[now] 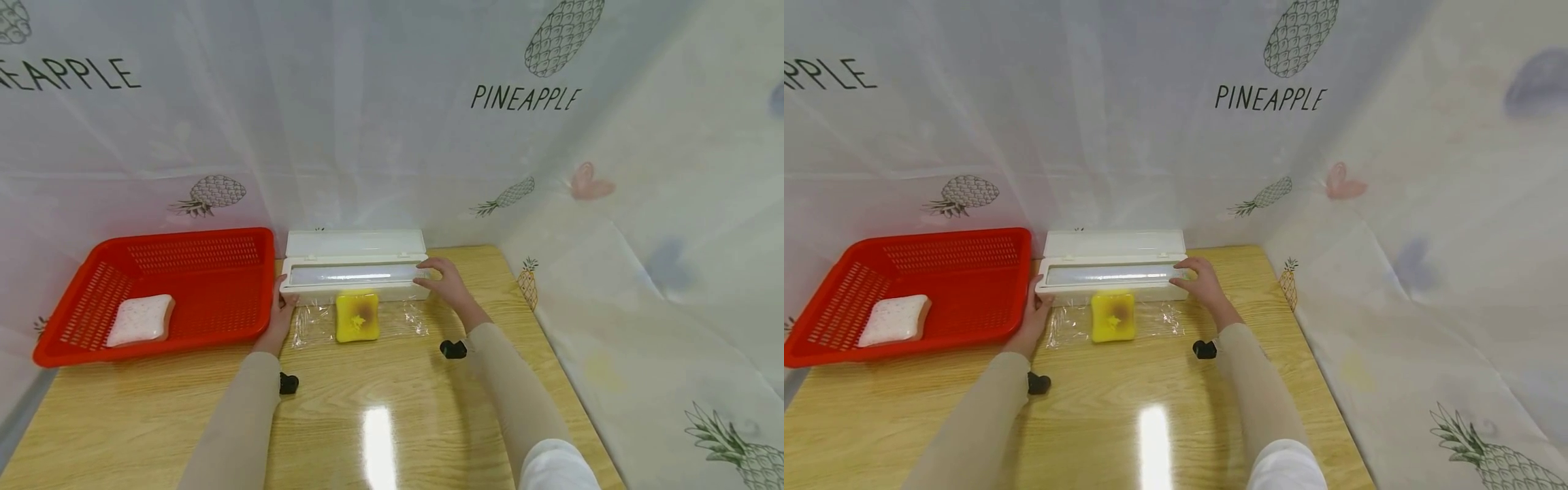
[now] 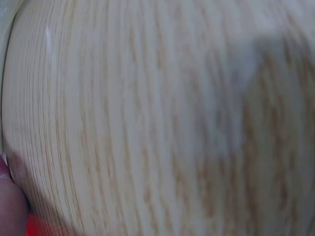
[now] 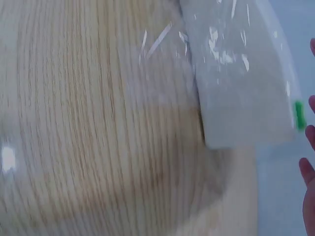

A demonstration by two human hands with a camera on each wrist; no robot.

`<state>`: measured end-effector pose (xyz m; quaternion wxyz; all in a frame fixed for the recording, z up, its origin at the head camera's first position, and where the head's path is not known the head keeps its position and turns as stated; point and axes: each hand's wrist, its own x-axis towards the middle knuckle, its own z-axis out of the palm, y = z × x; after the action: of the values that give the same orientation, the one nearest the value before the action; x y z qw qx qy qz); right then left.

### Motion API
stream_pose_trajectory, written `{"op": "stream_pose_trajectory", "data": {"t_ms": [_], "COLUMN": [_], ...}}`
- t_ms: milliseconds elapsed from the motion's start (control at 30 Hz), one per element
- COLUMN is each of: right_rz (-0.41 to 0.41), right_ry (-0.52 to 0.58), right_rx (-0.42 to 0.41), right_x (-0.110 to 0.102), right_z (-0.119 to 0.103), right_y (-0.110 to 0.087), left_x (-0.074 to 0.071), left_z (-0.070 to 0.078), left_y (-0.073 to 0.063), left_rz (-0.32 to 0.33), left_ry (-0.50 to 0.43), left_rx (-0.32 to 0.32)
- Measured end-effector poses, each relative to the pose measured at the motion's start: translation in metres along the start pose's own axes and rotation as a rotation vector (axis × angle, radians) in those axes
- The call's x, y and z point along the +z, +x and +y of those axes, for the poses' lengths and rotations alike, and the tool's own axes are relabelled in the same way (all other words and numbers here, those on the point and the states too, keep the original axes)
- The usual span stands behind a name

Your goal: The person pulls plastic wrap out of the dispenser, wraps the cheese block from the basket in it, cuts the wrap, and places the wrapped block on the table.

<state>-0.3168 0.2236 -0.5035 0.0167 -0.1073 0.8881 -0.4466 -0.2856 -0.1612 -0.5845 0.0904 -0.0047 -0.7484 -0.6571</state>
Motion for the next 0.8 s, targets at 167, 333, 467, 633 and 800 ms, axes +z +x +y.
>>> {"op": "stream_pose_trajectory", "data": {"t_ms": [167,333,467,633,800], "right_rz": [-0.057,-0.163,-0.219,-0.274,-0.283], "right_ry": [-0.035,-0.026,-0.071,-0.171,-0.325], "right_rx": [-0.084,-0.122,-0.149,-0.209,-0.268], "right_x": [0.019,0.043,0.06,0.078,0.09], "right_z": [-0.023,-0.044,-0.053,-0.064,-0.071], "right_y": [0.005,0.006,0.009,0.013,0.016], "left_x": [-0.002,-0.003,-0.004,-0.004,-0.003], "left_z": [0.0,0.001,0.002,0.001,-0.001], "left_y": [0.0,0.0,-0.001,-0.002,-0.001], "left_rz": [0.008,0.015,0.009,0.0,0.01], "left_ry": [0.022,0.068,0.079,0.063,0.077], "left_rx": [0.007,-0.007,-0.032,-0.055,-0.007]}}
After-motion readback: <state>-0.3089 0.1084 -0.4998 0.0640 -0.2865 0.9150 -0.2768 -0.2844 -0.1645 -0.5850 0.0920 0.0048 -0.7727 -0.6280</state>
